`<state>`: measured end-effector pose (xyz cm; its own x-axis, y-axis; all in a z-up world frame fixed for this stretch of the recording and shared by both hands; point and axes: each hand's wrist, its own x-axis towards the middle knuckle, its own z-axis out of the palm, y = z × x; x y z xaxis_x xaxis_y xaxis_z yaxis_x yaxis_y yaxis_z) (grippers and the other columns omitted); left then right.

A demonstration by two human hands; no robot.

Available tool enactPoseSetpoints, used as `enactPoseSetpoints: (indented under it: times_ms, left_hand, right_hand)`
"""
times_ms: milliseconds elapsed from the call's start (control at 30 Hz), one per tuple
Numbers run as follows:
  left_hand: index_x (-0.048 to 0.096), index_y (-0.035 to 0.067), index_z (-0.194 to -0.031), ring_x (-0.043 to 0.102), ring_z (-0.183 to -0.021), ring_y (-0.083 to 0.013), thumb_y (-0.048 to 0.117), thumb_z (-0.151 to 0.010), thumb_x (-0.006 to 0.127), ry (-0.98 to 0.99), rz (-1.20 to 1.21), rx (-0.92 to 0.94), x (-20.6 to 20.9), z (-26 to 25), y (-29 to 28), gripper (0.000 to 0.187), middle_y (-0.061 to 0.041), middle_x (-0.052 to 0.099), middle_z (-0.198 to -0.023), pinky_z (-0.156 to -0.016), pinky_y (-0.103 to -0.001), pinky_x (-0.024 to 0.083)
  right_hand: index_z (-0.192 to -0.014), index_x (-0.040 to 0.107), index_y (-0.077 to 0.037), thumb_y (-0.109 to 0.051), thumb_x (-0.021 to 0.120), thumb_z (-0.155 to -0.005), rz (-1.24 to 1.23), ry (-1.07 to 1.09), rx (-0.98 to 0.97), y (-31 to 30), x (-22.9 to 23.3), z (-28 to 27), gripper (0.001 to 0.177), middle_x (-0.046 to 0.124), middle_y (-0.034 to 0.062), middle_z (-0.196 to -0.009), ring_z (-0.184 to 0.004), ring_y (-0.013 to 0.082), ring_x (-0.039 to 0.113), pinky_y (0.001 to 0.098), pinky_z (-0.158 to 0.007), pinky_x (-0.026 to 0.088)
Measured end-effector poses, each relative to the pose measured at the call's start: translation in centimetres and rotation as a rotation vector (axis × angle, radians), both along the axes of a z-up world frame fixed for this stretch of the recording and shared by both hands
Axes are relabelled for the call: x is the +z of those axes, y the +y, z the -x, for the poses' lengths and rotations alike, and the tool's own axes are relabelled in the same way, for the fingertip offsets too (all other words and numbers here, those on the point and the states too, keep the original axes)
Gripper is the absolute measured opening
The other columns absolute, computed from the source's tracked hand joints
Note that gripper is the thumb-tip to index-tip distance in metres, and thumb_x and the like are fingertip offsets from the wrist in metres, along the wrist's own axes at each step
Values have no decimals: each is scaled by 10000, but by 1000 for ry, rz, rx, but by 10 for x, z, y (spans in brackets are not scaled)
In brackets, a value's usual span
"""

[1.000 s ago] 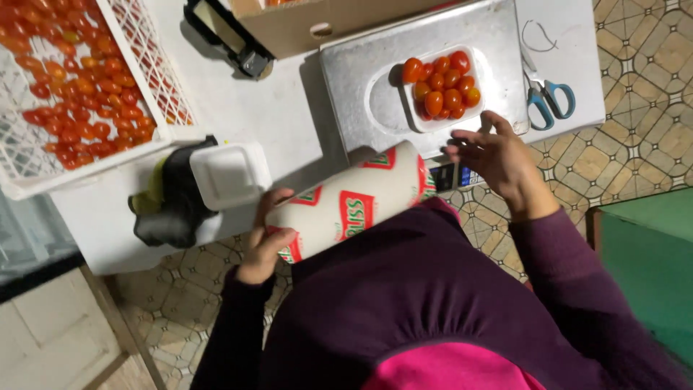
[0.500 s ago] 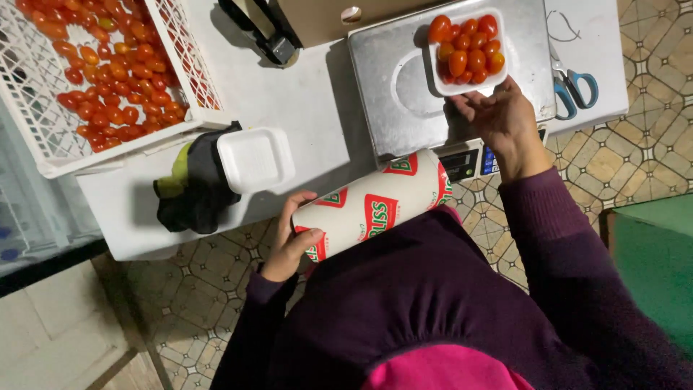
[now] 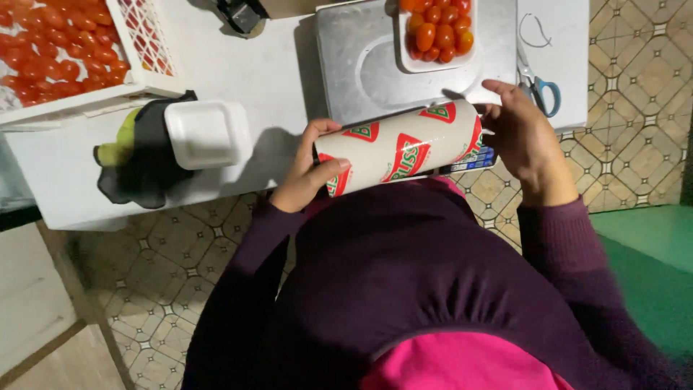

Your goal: Picking cherry tomatoes from a crate, placing them into plastic trays, weighing them on a scale, and wrapping them with plastic film.

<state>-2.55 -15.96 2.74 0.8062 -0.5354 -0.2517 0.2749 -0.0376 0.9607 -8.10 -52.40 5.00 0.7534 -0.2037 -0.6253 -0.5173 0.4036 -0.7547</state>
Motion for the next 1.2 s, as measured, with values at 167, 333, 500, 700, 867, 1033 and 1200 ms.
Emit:
enactPoseSetpoints:
  times_ms: [167,333,500,700,867,1033,1200]
  left_hand:
    - [548,159,-1320,603,-956,-164,442,-941,688,204,-48,93,-2,-10,-48,494,-128,634,-1064,-891,-304,494]
    - [352,167,-1478,556,-1276,-297,302,-725,932,-174,15,-65,20,-11,-56,960,-153,468,-1513,-972,-459,557]
    - [257,102,-1505,329,-1439,-363,311,-858,831,-488,-21,-13,30,5,-61,889,-179,267,-1560,-1209,-542,269]
    - [155,137,-1621,376,-1404,-505,413,-810,878,27,-235,-141,19,2,-57,1121,-324,393,-1486,-1153,-558,361]
    - [356,232,-1580,497,-1386,-430,386,-709,942,-228,-402,-198,17,0,-73,1062,-234,536,-1426,-1178,-518,347]
    - [464,159,-1500,560,-1202,-388,408,-609,972,-836,-589,-173,0,-16,-88,1056,-172,570,-1302,-1073,-504,409]
    - [505,177,-1473,532,-1191,-379,417,-618,960,-939,-565,-171,-13,-22,-84,998,-135,571,-1302,-988,-504,413]
  right_hand:
    - [-1574,353,-30,29,653,-890,144,-222,233,-29,-10,24,749,622,170,-1124,-1014,291,650,426,-941,553]
    - [-1453,525,-117,-391,634,-912,-99,-95,-13,-53,0,10,616,636,115,-1193,-1142,262,616,467,-1049,521]
    - [-1112,676,-9,-93,705,-924,43,-177,247,-36,30,6,208,706,107,-863,-766,170,700,293,-806,546]
    - [-1157,707,-2,-26,770,-849,229,-306,505,-45,-22,16,316,749,120,-983,-1003,173,679,368,-960,531]
    - [-1150,636,20,45,759,-828,189,-317,378,-52,-26,19,346,694,134,-963,-947,211,687,377,-942,549]
    - [-1327,471,44,-12,754,-919,477,-208,435,-55,-16,15,500,575,158,-934,-908,305,606,438,-841,522]
    - [-1370,455,45,-27,770,-925,879,-474,517,-41,10,-10,551,517,341,-1197,-1121,533,529,627,-929,440]
